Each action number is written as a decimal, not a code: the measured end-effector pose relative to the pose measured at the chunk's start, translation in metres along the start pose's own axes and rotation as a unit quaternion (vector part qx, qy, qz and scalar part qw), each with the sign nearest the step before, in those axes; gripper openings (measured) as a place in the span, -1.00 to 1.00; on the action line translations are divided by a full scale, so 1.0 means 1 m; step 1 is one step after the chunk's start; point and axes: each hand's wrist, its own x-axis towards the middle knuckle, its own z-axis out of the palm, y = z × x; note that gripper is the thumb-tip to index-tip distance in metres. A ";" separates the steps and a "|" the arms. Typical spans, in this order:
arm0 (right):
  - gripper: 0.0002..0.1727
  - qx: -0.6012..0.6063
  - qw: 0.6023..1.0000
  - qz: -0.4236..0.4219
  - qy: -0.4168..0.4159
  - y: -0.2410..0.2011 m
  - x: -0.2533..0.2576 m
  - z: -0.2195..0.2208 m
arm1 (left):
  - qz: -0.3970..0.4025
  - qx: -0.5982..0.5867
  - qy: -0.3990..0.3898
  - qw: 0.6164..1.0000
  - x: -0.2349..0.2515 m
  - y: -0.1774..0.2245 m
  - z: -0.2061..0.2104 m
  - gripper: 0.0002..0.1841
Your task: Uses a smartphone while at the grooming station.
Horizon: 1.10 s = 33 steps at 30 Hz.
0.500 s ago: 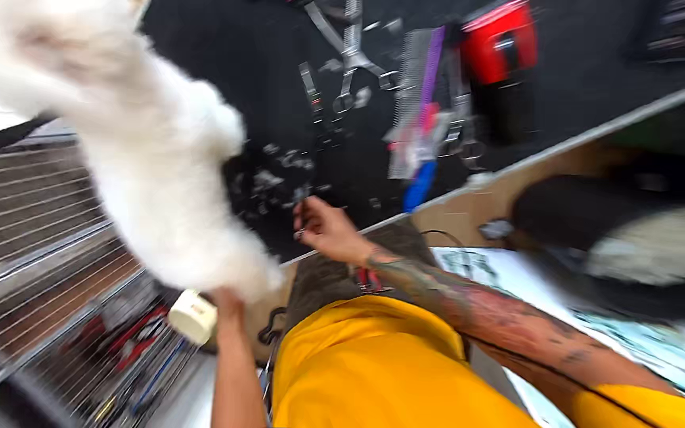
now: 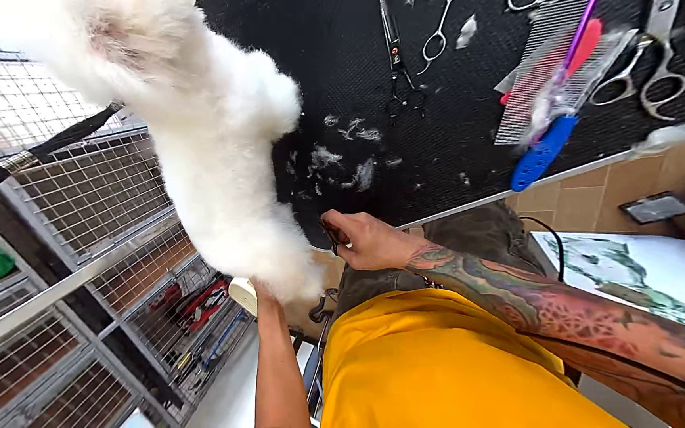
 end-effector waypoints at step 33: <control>-0.68 -0.177 0.973 -0.114 0.091 -0.012 0.055 0.002 | -0.010 0.003 -0.022 1.000 -0.005 -0.002 -0.009 -0.51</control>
